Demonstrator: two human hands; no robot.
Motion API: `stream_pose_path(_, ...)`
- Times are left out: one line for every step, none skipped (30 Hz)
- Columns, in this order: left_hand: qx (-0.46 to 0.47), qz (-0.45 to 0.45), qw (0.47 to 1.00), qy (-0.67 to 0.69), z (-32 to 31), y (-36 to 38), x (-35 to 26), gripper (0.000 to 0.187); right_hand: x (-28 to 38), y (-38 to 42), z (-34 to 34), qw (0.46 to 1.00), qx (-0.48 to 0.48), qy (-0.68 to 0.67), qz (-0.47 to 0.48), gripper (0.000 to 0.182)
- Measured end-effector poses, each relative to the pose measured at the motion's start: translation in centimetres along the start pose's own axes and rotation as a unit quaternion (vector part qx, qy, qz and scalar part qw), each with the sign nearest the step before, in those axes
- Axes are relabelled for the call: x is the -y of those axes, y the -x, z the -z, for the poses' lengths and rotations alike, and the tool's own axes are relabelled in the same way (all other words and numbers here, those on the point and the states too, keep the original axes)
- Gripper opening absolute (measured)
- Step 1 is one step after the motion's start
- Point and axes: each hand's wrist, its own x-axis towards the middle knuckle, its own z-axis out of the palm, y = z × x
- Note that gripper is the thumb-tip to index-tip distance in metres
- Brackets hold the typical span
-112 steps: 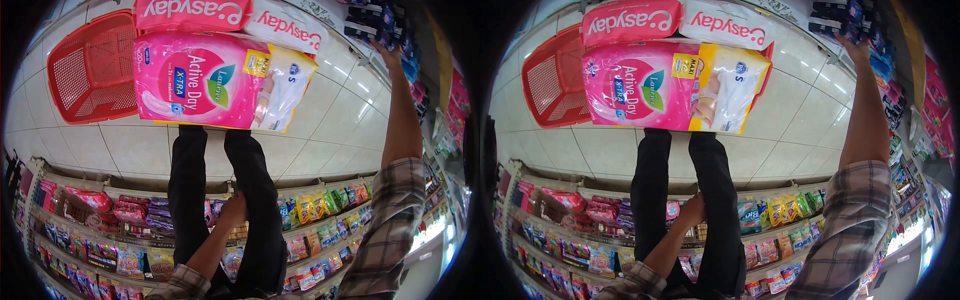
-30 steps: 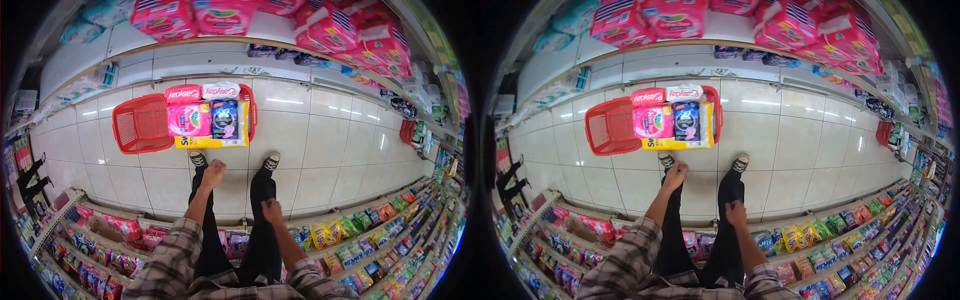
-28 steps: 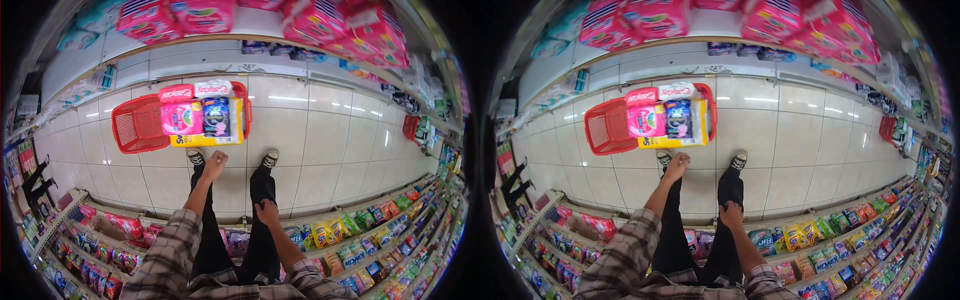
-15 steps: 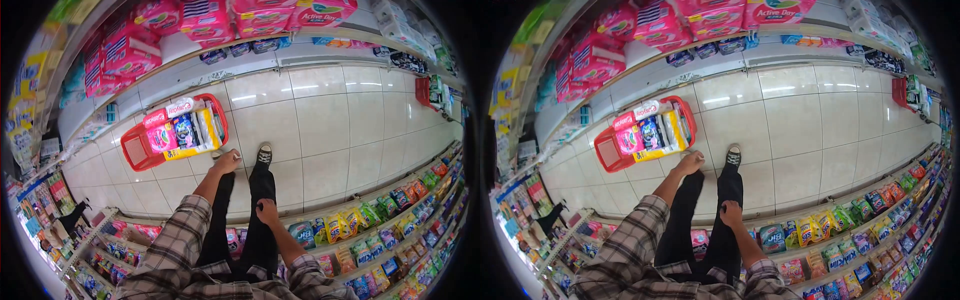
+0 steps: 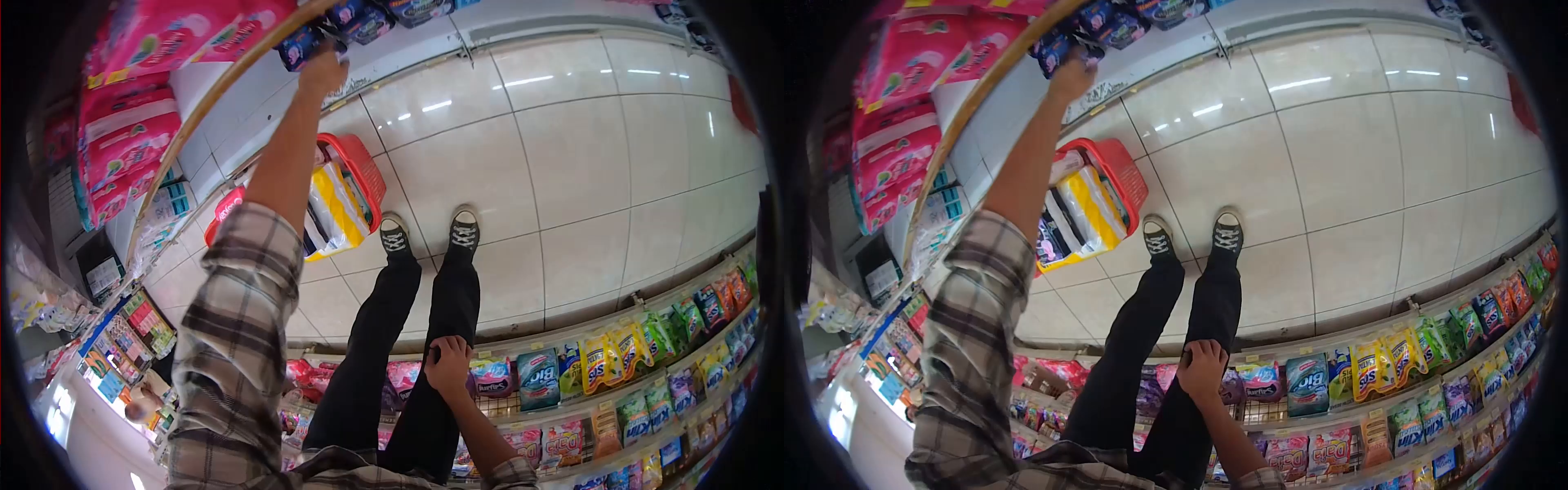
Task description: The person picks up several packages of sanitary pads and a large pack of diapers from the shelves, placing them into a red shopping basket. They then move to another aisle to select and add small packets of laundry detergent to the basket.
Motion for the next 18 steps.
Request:
stream_pose_path(-0.07, -0.05, 0.996, 0.017, -1.4, -2.2, 1.6, 0.065, 0.2, -0.2, -0.1, 1.0, -0.003, -0.003, -0.004, 0.018)
stream_pose_path(-0.085, -0.019, 0.995, 0.049, -0.6, -2.9, 0.3, 0.067, 0.2, -0.6, -0.1, 1.0, 0.0, -0.019, -0.012, 0.017)
stream_pose_path(0.007, 0.048, 0.999, 0.014, 0.4, -3.7, -0.5, 0.065, 0.3, -0.8, 0.0, 0.999, 0.002, -0.035, -0.02, 0.016)
stream_pose_path(0.021, 0.053, 0.998, -0.006, -0.3, -4.2, -0.4, 0.064, 0.4, -0.9, 0.1, 0.998, 0.003, -0.051, -0.029, 0.015)
stream_pose_path(0.032, 0.059, 0.997, -0.027, -0.6, -4.7, -0.3, 0.063, 0.5, -1.2, 0.3, 0.998, 0.001, -0.058, -0.032, 0.015)
stream_pose_path(0.042, 0.064, 0.996, -0.048, -0.8, -5.1, -0.2, 0.062, 0.6, -1.4, 0.7, 0.997, -0.001, -0.065, -0.035, 0.015)
stream_pose_path(0.049, 0.068, 0.994, -0.068, -0.9, -5.7, -0.2, 0.061, 0.8, -1.7, 0.8, 0.997, -0.006, -0.072, -0.038, 0.015)
stream_pose_path(0.056, 0.073, 0.992, -0.088, -0.9, -5.9, 0.0, 0.06, 0.8, -1.8, 0.9, 0.996, -0.003, -0.075, -0.041, 0.015)
stream_pose_path(0.07, 0.067, 0.99, -0.102, -1.0, -6.1, 0.0, 0.058, 0.9, -1.8, 1.0, 0.996, -0.002, -0.077, -0.046, 0.015)
stream_pose_path(0.081, 0.059, 0.988, -0.115, -1.1, -6.4, -0.1, 0.055, 0.9, -2.0, 1.0, 0.996, -0.004, -0.079, -0.049, 0.014)
stream_pose_path(0.093, 0.052, 0.986, -0.129, -1.1, -6.5, -0.2, 0.053, 0.9, -2.1, 1.0, 0.996, -0.006, -0.079, -0.048, 0.014)
stream_pose_path(0.08, 0.036, 0.986, -0.145, -1.1, -6.5, -0.2, 0.052, 0.9, -2.1, 0.9, 0.996, -0.008, -0.078, -0.048, 0.014)
stream_pose_path(0.069, 0.022, 0.984, -0.16, -1.1, -5.9, -0.3, 0.052, 0.9, -1.9, 1.0, 0.996, -0.008, -0.077, -0.048, 0.014)
stream_pose_path(0.059, 0.008, 0.983, -0.176, -1.1, -5.0, -0.4, 0.051, 0.9, -1.8, 0.9, 0.996, -0.007, -0.072, -0.048, 0.014)
stream_pose_path(0.054, -0.009, 0.986, -0.156, -1.0, -4.3, -0.6, 0.049, 1.0, -1.8, 0.7, 0.997, -0.007, -0.068, -0.048, 0.014)
stream_pose_path(0.047, -0.026, 0.989, -0.134, -1.1, -3.8, -0.8, 0.048, 1.1, -1.8, 0.5, 0.997, -0.009, -0.062, -0.048, 0.014)
stream_pose_path(0.038, -0.042, 0.992, -0.114, -1.0, -3.2, -0.9, 0.047, 1.1, -1.7, 0.3, 0.997, -0.01, -0.055, -0.045, 0.013)
stream_pose_path(0.0, -0.061, 0.992, -0.107, -1.0, -2.5, -1.0, 0.048, 1.1, -1.8, 0.1, 0.998, -0.012, -0.047, -0.042, 0.013)
